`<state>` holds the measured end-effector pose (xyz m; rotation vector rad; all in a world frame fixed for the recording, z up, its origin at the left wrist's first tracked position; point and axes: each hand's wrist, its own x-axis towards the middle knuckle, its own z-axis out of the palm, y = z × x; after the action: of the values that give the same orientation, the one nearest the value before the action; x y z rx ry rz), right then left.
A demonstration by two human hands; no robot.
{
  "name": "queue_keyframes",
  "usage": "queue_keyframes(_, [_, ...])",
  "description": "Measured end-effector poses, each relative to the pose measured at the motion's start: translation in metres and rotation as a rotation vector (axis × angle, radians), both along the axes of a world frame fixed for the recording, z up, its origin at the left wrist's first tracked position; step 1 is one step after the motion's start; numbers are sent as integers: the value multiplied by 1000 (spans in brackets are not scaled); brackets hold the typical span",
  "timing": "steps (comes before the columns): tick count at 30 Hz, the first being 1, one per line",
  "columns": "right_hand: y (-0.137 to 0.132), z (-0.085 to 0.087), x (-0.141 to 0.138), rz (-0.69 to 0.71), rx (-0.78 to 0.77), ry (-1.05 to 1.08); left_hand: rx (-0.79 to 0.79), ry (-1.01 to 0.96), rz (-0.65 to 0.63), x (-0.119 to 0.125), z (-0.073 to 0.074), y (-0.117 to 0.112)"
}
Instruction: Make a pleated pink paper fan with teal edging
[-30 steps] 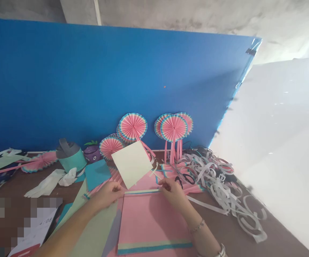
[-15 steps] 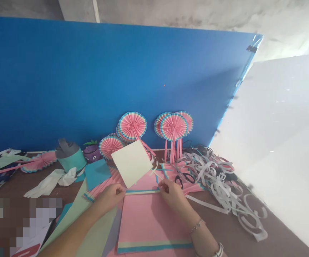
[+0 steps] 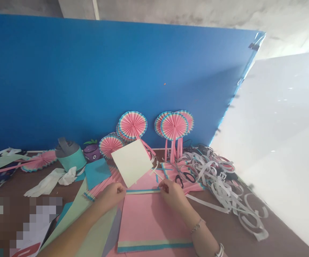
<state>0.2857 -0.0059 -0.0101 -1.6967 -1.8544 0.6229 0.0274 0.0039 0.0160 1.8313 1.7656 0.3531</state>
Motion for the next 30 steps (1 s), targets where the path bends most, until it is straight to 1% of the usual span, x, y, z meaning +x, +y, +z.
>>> queue_keyframes(10, [-3, 8, -4, -17, -7, -60, -18, 65, 7, 2, 1, 2])
queue_keyframes(19, [-3, 10, -7, -28, -9, -93, -31, 111, 32, 4, 7, -2])
queue_keyframes(30, [-4, 9, -8, -37, -51, -112, -16, 129, 41, 4, 1, -3])
